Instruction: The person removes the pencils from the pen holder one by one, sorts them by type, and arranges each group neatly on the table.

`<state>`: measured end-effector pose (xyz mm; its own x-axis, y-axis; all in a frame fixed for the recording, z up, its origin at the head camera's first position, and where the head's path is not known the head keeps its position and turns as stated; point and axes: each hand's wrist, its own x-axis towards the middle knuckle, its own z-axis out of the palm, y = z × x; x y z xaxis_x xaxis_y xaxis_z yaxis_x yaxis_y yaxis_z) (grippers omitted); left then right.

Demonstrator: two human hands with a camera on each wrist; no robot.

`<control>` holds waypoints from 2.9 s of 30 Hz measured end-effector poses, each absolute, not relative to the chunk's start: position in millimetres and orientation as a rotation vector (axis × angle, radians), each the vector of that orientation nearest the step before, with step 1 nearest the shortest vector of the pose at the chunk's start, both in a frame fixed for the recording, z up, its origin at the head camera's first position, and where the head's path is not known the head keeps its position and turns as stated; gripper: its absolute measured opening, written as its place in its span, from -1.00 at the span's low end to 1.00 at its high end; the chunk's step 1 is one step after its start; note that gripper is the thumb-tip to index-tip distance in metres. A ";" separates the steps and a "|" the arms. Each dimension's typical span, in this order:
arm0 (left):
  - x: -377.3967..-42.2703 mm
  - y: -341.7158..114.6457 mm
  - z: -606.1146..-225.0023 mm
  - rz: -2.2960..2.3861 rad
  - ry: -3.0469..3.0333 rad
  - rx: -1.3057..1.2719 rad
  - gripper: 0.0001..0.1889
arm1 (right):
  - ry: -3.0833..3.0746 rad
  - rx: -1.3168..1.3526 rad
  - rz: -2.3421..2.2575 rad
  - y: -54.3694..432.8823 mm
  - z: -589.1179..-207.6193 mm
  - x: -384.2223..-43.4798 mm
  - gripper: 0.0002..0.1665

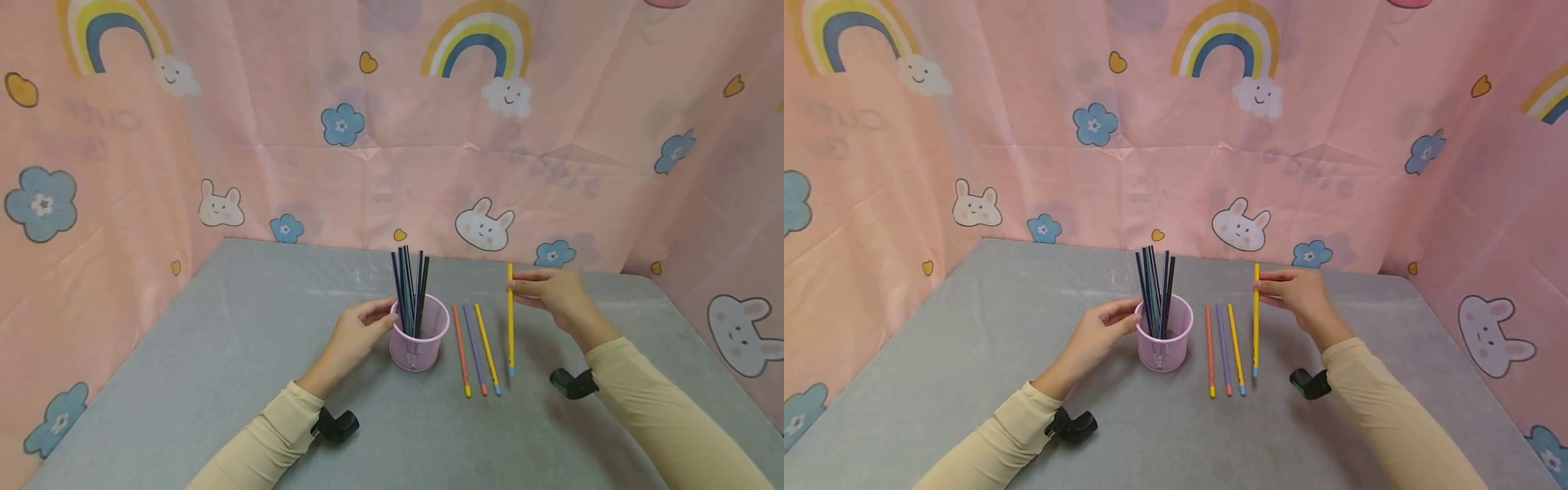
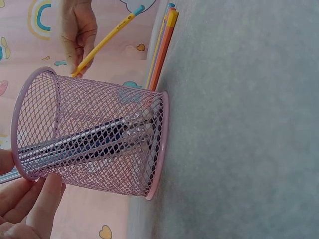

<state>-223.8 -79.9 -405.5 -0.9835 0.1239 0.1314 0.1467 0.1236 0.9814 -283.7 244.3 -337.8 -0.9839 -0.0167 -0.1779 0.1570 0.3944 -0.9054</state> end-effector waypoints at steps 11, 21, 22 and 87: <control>-225.1 -80.5 -407.3 -2.055 -2.343 -0.306 -0.60 | 2.443 0.138 -1.620 248.8 -355.2 -287.9 -0.33; -225.5 -80.8 -408.8 -2.044 -2.355 -0.290 -0.60 | 2.437 0.182 -1.578 248.9 -365.9 -291.3 -0.38; -225.5 -80.7 -408.8 -2.042 -2.356 -0.289 -0.60 | 2.436 0.185 -1.571 248.9 -366.7 -291.5 -0.37; -224.6 -78.7 -405.3 -2.035 -2.336 -0.297 -0.63 | 2.480 0.378 -1.479 240.6 -394.8 -302.3 -0.46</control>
